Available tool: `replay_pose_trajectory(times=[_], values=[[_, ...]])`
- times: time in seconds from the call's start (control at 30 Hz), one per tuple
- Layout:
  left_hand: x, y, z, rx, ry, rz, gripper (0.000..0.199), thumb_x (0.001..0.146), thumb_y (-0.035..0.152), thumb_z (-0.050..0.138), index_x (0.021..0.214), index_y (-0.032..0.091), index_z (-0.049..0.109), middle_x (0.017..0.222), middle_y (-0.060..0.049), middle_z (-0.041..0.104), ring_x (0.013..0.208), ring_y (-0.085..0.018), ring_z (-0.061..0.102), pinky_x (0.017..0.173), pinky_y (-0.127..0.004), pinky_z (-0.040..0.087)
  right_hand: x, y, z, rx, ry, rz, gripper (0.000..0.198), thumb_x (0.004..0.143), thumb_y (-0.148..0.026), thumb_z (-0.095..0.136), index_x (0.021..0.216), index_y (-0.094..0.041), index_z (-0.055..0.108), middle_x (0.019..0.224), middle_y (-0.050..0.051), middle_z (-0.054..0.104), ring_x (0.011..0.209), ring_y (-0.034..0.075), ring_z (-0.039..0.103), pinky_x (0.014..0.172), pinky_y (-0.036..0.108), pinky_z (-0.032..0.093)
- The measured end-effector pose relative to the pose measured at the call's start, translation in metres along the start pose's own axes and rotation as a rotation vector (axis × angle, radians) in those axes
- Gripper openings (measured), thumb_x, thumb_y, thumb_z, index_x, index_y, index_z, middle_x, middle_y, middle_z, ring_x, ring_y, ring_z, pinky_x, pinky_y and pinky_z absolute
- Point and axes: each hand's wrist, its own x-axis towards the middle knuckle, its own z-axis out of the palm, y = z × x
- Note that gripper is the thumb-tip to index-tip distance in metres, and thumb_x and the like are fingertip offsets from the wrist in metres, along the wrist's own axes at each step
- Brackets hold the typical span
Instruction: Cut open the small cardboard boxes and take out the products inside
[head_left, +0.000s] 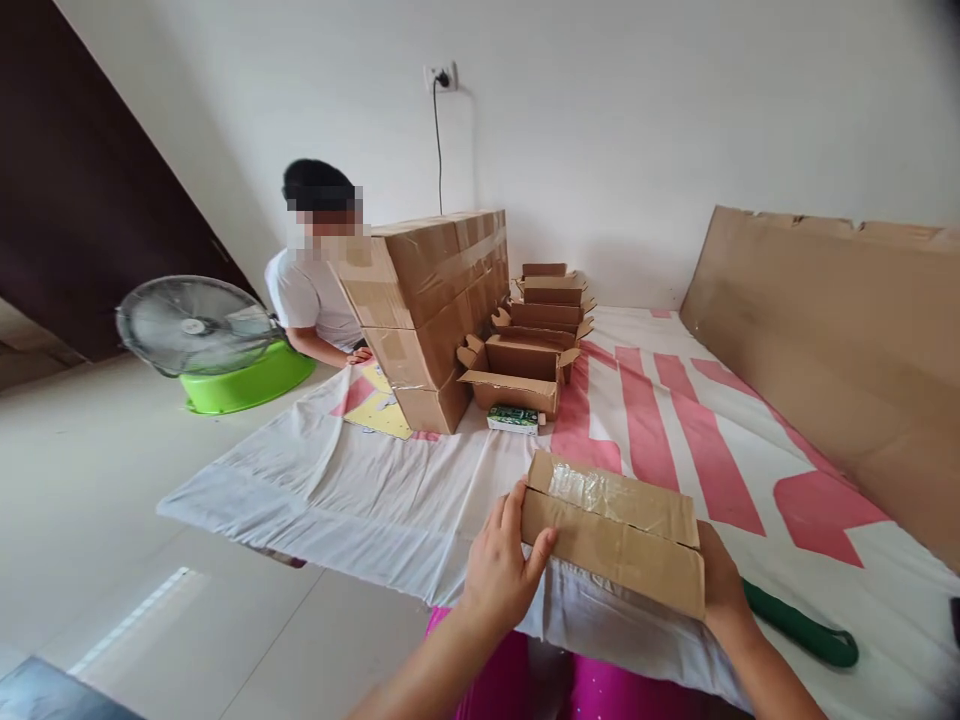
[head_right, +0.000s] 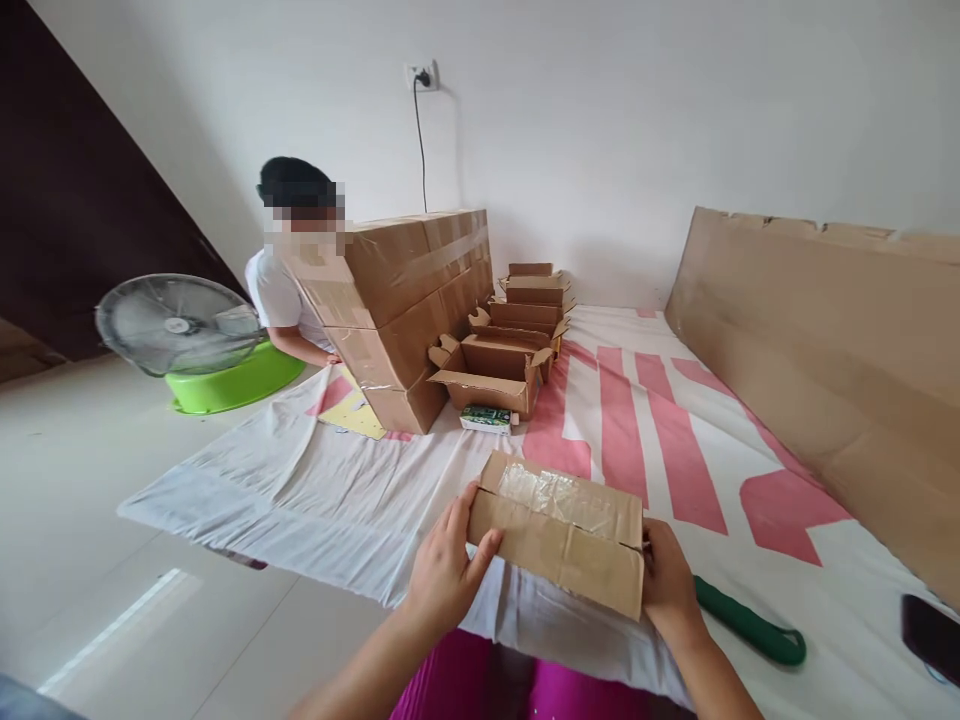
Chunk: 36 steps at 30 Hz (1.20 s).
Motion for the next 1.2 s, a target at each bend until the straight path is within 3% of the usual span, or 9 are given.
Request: replay_pose_trajectory(times=[0.1, 0.2, 0.3, 0.57, 0.67, 0.77, 0.87, 0.97, 1.2], values=[[0.000, -0.004, -0.003, -0.020, 0.035, 0.061, 0.063, 0.092, 0.053, 0.052, 0.144, 0.025, 0.031, 0.133, -0.015, 0.054, 0.114, -0.029, 0.061, 0.088, -0.043, 0.056, -0.007, 0.020, -0.029, -0.180, -0.010, -0.053, 0.030, 0.074, -0.044, 0.059, 0.092, -0.022, 0.069, 0.097, 0.011, 0.071, 0.096, 0.032, 0.062, 0.087, 0.048, 0.047], [0.003, -0.009, -0.005, -0.067, 0.089, 0.236, 0.047, 0.094, 0.051, 0.050, 0.132, 0.026, 0.046, 0.140, -0.016, 0.044, 0.120, -0.028, 0.056, 0.092, -0.043, 0.054, -0.017, 0.049, -0.052, -0.385, -0.082, -0.050, 0.032, 0.074, -0.044, 0.058, 0.092, -0.022, 0.072, 0.095, 0.011, 0.073, 0.093, 0.033, 0.064, 0.087, 0.050, 0.048], [0.008, -0.011, -0.002, -0.103, 0.007, 0.375, 0.045, 0.093, 0.054, 0.048, 0.129, 0.026, 0.053, 0.139, -0.016, 0.042, 0.125, -0.029, 0.052, 0.095, -0.043, 0.053, -0.025, 0.069, -0.064, -0.432, -0.160, -0.032, 0.035, 0.079, -0.046, 0.054, 0.096, -0.022, 0.073, 0.095, 0.011, 0.073, 0.093, 0.031, 0.066, 0.088, 0.049, 0.050], [0.008, -0.005, 0.007, -0.045, 0.099, 0.470, 0.046, 0.088, 0.052, 0.059, 0.127, 0.026, 0.057, 0.117, -0.012, 0.050, 0.094, -0.022, 0.061, 0.075, -0.034, 0.059, -0.010, 0.056, -0.084, -0.492, -0.127, 0.012, 0.043, 0.091, -0.047, 0.037, 0.105, -0.024, 0.070, 0.104, 0.008, 0.074, 0.098, 0.027, 0.069, 0.086, 0.041, 0.054], [0.009, -0.002, 0.011, -0.051, 0.137, 0.489, 0.048, 0.085, 0.058, 0.060, 0.120, 0.025, 0.060, 0.111, -0.010, 0.051, 0.085, -0.019, 0.060, 0.070, -0.033, 0.059, 0.012, 0.024, -0.096, -0.507, 0.101, -0.064, 0.043, 0.094, -0.045, 0.033, 0.114, -0.022, 0.063, 0.107, 0.009, 0.074, 0.085, 0.023, 0.072, 0.071, 0.035, 0.057], [0.016, 0.000, 0.019, -0.085, 0.157, 0.463, 0.050, 0.085, 0.062, 0.056, 0.117, 0.023, 0.062, 0.111, -0.010, 0.050, 0.081, -0.018, 0.059, 0.068, -0.034, 0.059, 0.035, -0.035, -0.103, -0.542, 0.279, -0.347, 0.036, 0.096, -0.036, 0.038, 0.120, -0.020, 0.060, 0.107, 0.009, 0.073, 0.080, 0.020, 0.072, 0.071, 0.031, 0.056], [0.024, 0.001, 0.027, -0.133, 0.186, 0.451, 0.054, 0.085, 0.065, 0.052, 0.114, 0.021, 0.063, 0.111, -0.011, 0.048, 0.082, -0.018, 0.059, 0.068, -0.034, 0.059, 0.051, -0.102, -0.094, -0.538, 0.072, -0.620, 0.036, 0.097, -0.022, 0.039, 0.129, -0.024, 0.056, 0.107, 0.005, 0.072, 0.083, 0.015, 0.070, 0.076, 0.024, 0.054], [0.026, 0.000, 0.034, -0.175, 0.211, 0.456, 0.053, 0.086, 0.065, 0.052, 0.112, 0.020, 0.063, 0.112, -0.011, 0.046, 0.084, -0.018, 0.058, 0.070, -0.035, 0.059, 0.060, -0.152, -0.071, -0.688, -0.231, -0.751, 0.046, 0.096, -0.011, 0.036, 0.135, -0.028, 0.053, 0.094, 0.001, 0.070, 0.068, 0.012, 0.066, 0.061, 0.022, 0.052], [0.021, -0.002, 0.037, -0.191, 0.230, 0.457, 0.053, 0.087, 0.064, 0.051, 0.115, 0.021, 0.061, 0.115, -0.010, 0.044, 0.087, -0.018, 0.057, 0.074, -0.034, 0.059, 0.069, -0.205, -0.021, -1.000, -0.490, -0.801, 0.057, 0.086, -0.005, 0.050, 0.135, -0.032, 0.054, 0.101, 0.005, 0.069, 0.070, 0.015, 0.067, 0.056, 0.026, 0.048]])
